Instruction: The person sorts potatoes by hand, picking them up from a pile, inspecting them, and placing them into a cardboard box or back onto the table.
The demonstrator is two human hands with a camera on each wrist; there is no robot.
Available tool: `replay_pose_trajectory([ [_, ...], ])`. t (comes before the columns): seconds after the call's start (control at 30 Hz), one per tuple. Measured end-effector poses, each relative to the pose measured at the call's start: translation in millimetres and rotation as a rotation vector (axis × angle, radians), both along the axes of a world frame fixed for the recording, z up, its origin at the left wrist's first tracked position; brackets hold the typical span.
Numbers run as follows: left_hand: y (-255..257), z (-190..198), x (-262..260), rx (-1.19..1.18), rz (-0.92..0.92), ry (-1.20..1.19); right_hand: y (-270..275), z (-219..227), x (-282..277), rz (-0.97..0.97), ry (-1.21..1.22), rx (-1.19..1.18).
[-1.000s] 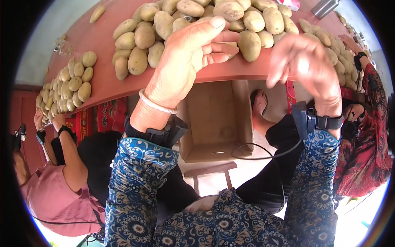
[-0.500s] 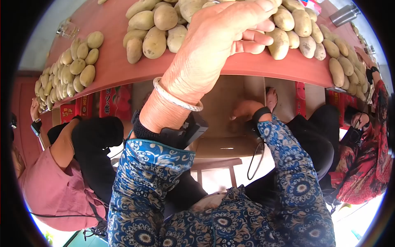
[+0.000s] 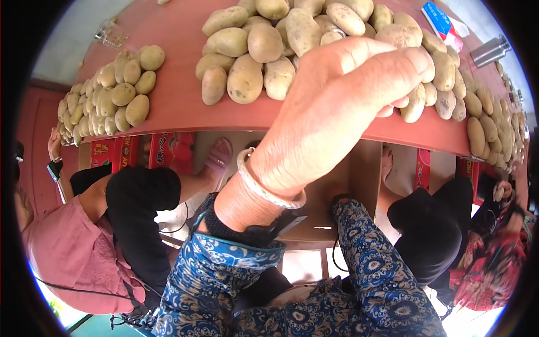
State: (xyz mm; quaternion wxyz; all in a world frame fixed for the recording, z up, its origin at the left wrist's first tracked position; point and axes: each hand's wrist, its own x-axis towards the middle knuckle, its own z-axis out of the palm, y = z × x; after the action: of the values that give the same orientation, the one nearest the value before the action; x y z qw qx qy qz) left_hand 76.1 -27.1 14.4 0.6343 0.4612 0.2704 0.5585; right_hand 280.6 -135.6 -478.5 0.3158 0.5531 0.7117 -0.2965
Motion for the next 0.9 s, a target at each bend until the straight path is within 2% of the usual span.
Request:
replay_pose_trajectory([
  [0.07, -3, 3, -1, -0.021, -0.006, -0.028, -3, 6, 5, 0.012, 0.057, 0.055],
  [0.17, -1, 3, -1, -0.027, -0.018, -0.030, 6, 35, 1, 0.312, 0.281, 0.086],
  [0.23, 0, 3, 3, -0.049, -0.015, -0.013, 41, 70, -11, 0.321, 0.473, -0.076],
  [0.27, 1, 3, 5, -0.061, -0.014, -0.005, 62, 93, -25, 0.348, 0.461, -0.145],
  [0.3, 1, 4, 7, -0.068, -0.014, -0.002, 80, 143, -45, 0.374, 0.448, -0.213],
  [0.37, 2, 2, 7, -0.094, -0.019, 0.020, 97, 270, -66, -0.059, 0.466, -0.395],
  [0.43, 5, 0, 4, -0.083, -0.033, 0.090, 111, 341, -69, 0.032, 0.594, -0.510],
  [0.53, 5, 4, -4, -0.074, -0.024, 0.130, 103, 443, -41, -0.039, 0.982, -0.538],
  [0.57, 5, 6, -5, -0.064, -0.013, 0.133, 95, 464, -26, -0.136, 1.119, -0.533],
  [0.7, 6, 0, -4, -0.035, -0.010, 0.139, 82, 482, 10, -0.412, 1.694, -0.443],
  [0.77, 5, -3, 9, -0.054, 0.002, 0.117, 87, 475, 5, -0.606, 1.922, -0.292],
  [0.8, 4, -5, 17, -0.045, 0.038, 0.126, 90, 477, 0, -0.721, 1.994, -0.169],
  [0.87, 3, -11, 34, -0.013, 0.105, 0.130, 102, 478, 2, -0.782, 1.953, -0.010],
  [0.9, 2, -9, 11, -0.038, 0.040, 0.063, 99, 486, -34, -0.875, 1.886, 0.261],
])
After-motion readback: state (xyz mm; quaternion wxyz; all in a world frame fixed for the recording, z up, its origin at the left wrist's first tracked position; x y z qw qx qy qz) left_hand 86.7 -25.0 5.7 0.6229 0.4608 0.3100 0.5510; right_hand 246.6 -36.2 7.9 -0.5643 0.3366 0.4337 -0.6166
